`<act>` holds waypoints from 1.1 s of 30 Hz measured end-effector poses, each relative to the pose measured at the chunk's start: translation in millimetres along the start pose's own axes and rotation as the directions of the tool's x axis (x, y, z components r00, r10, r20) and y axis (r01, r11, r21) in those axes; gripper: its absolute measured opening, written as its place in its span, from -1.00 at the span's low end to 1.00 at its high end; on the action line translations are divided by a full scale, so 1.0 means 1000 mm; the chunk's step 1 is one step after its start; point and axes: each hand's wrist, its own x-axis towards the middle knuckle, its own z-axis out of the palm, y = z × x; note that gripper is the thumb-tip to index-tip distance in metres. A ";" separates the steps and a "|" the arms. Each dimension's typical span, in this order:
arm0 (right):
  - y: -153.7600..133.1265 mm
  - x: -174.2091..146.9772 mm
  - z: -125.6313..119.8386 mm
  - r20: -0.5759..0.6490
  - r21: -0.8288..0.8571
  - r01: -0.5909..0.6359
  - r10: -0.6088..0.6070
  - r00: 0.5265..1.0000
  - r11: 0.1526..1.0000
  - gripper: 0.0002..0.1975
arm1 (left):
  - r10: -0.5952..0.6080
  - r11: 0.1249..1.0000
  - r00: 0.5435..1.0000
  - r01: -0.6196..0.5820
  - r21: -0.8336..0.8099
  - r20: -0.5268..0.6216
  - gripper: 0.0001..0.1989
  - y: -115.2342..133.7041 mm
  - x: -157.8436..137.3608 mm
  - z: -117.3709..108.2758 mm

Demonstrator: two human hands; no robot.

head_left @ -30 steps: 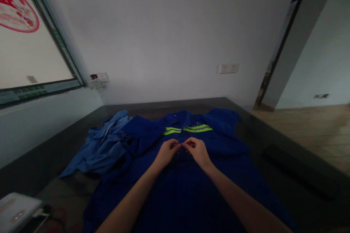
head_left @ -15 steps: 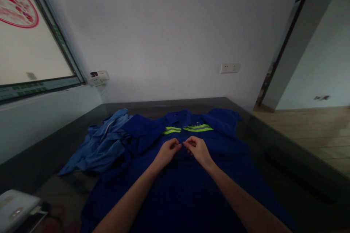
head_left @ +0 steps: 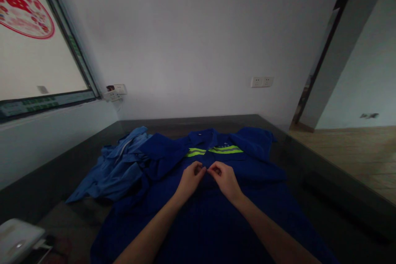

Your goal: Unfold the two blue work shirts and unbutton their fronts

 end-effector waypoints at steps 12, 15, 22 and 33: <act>-0.010 -0.005 -0.003 0.038 -0.349 0.057 -0.047 0.998 0.935 -0.87 | 0.197 0.962 0.978 -0.180 0.207 -0.063 -0.81 0.003 -0.007 0.004; -0.011 -0.007 -0.001 0.037 -0.412 0.064 -0.054 0.998 0.909 -0.86 | 0.269 0.933 0.963 -0.252 0.258 -0.034 -0.83 0.003 -0.009 0.004; -0.004 -0.006 0.003 -0.017 -0.293 0.005 -0.010 1.000 0.956 -0.85 | 0.322 0.914 0.947 -0.306 0.265 -0.018 -0.83 0.005 -0.014 0.007; 0.001 -0.002 0.000 0.040 -0.061 0.094 -0.092 0.995 0.994 -0.90 | 0.234 0.961 0.970 -0.220 0.167 -0.072 -0.83 0.004 -0.009 0.004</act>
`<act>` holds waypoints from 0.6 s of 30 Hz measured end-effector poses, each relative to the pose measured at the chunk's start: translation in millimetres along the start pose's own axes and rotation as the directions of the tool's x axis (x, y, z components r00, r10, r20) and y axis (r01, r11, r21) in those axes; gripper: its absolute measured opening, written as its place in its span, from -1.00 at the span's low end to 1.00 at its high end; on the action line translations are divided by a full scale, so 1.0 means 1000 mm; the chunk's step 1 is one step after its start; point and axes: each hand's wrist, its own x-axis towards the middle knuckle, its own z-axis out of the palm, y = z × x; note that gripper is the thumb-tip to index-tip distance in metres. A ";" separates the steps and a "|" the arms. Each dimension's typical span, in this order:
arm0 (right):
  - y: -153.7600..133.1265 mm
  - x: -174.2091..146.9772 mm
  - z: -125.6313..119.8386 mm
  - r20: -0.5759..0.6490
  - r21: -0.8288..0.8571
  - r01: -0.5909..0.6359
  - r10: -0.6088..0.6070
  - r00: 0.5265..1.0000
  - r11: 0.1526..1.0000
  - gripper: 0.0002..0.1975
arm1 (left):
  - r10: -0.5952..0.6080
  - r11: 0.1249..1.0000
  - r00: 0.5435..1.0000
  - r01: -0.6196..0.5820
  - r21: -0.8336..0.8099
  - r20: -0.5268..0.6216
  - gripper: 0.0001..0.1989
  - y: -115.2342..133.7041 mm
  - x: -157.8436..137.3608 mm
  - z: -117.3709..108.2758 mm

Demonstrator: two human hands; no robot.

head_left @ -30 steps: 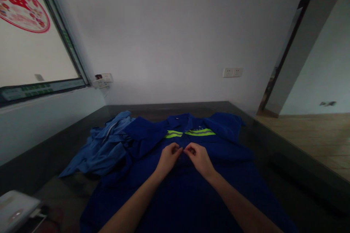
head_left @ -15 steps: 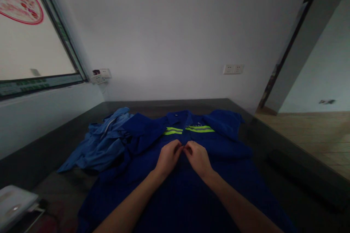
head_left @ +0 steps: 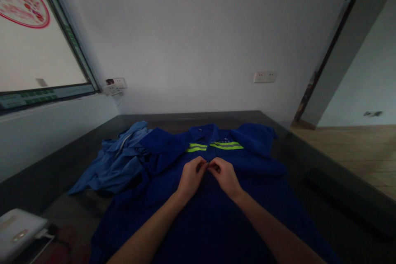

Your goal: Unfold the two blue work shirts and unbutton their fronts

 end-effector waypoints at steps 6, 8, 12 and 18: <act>0.005 -0.001 -0.001 -0.059 -0.089 0.121 -0.126 0.990 0.989 -0.90 | -0.023 0.999 1.000 0.023 -0.037 0.014 -0.83 0.004 -0.001 0.000; 0.008 -0.001 -0.001 -0.047 -0.061 0.149 -0.152 0.987 0.987 -0.72 | -0.014 0.999 1.000 0.015 -0.030 0.022 -0.83 0.005 -0.001 -0.001; 0.012 0.000 0.000 0.073 -0.036 0.234 -0.230 0.970 0.972 -0.62 | 0.065 0.997 0.996 -0.067 0.038 0.054 -0.85 0.004 0.000 -0.003; 0.011 0.000 0.000 0.075 -0.067 0.216 -0.211 0.975 0.974 -0.74 | 0.166 0.973 0.979 -0.182 0.141 0.118 -0.87 -0.003 0.001 -0.004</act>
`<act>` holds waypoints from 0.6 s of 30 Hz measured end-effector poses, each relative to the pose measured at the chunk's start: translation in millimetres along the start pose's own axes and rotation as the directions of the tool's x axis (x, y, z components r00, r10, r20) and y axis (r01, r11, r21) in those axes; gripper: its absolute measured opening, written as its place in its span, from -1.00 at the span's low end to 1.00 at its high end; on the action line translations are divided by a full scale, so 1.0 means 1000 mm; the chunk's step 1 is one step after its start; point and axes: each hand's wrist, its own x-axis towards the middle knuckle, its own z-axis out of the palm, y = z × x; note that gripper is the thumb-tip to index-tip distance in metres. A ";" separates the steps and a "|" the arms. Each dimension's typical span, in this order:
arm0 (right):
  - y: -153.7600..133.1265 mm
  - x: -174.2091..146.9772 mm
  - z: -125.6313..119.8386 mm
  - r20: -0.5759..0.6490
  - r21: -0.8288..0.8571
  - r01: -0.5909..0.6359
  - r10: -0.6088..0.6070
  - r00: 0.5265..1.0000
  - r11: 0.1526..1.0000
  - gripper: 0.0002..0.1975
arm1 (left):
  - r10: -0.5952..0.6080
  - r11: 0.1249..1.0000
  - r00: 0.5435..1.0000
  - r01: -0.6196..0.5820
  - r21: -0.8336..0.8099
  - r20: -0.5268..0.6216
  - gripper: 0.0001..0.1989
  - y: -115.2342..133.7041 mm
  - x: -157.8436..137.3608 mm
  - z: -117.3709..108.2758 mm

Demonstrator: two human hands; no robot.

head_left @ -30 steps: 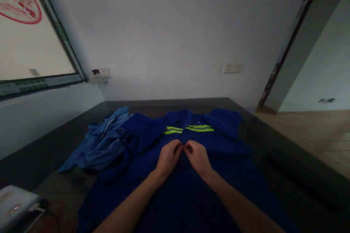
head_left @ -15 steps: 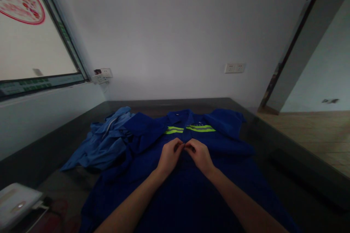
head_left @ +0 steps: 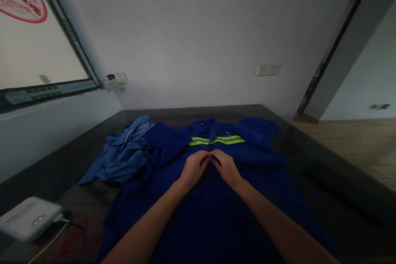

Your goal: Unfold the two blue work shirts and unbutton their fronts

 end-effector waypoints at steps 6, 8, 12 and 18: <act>0.004 0.000 0.001 -0.047 -0.020 -0.064 0.063 0.997 0.998 -0.74 | 0.029 0.999 1.000 -0.028 -0.041 0.011 -0.87 0.001 0.000 -0.001; 0.007 0.002 0.001 -0.065 -0.017 -0.087 0.085 0.994 0.996 -0.76 | 0.029 0.998 0.999 -0.030 -0.058 -0.018 -0.87 0.003 0.000 -0.002; 0.010 0.006 -0.004 -0.115 -0.015 -0.140 0.137 0.984 0.990 -0.80 | -0.005 0.999 0.990 -0.001 -0.046 -0.140 -0.82 0.003 0.001 -0.004; 0.005 0.007 -0.008 -0.108 -0.018 -0.120 0.117 0.987 0.993 -0.75 | -0.108 0.983 0.994 0.108 -0.147 0.004 -0.72 -0.007 0.004 0.000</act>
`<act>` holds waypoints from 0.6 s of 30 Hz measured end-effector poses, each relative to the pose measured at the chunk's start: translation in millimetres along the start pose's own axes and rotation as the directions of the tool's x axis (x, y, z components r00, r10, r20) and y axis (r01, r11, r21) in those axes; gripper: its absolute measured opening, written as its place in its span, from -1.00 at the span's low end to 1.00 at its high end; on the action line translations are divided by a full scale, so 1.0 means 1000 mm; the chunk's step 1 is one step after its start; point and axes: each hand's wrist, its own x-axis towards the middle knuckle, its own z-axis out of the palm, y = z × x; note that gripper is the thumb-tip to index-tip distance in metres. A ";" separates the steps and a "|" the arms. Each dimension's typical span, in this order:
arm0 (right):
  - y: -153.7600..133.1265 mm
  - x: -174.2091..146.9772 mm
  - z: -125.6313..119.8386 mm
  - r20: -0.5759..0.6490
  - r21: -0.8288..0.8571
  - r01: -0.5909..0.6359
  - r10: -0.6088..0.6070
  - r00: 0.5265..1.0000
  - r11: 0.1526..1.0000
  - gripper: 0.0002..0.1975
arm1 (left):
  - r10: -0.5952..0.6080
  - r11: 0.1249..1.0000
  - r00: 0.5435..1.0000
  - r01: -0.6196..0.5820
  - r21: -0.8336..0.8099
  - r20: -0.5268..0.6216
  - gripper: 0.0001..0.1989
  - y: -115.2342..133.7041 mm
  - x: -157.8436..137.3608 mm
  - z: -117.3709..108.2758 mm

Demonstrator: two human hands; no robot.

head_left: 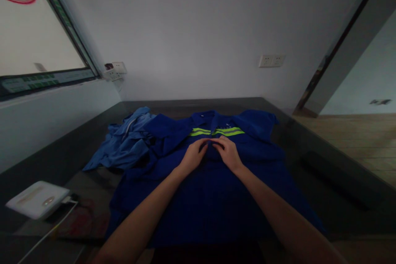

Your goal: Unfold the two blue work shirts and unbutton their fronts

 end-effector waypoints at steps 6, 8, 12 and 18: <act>-0.004 -0.002 0.001 -0.039 0.026 0.009 -0.008 0.999 1.000 -0.73 | -0.050 0.998 0.999 0.050 -0.048 0.006 -0.77 0.001 0.002 0.000; -0.005 -0.002 0.002 -0.053 0.035 -0.013 0.014 0.998 0.999 -0.73 | -0.062 0.997 0.998 0.062 -0.053 -0.006 -0.78 0.002 0.002 0.000; -0.007 -0.001 0.003 -0.086 0.060 -0.048 0.053 0.995 0.997 -0.73 | -0.063 0.997 0.998 0.063 -0.037 -0.023 -0.77 0.004 0.002 0.001; -0.007 -0.002 0.003 -0.085 0.097 -0.050 0.058 0.995 0.994 -0.73 | -0.069 0.995 0.997 0.067 -0.068 -0.027 -0.78 -0.003 0.003 0.002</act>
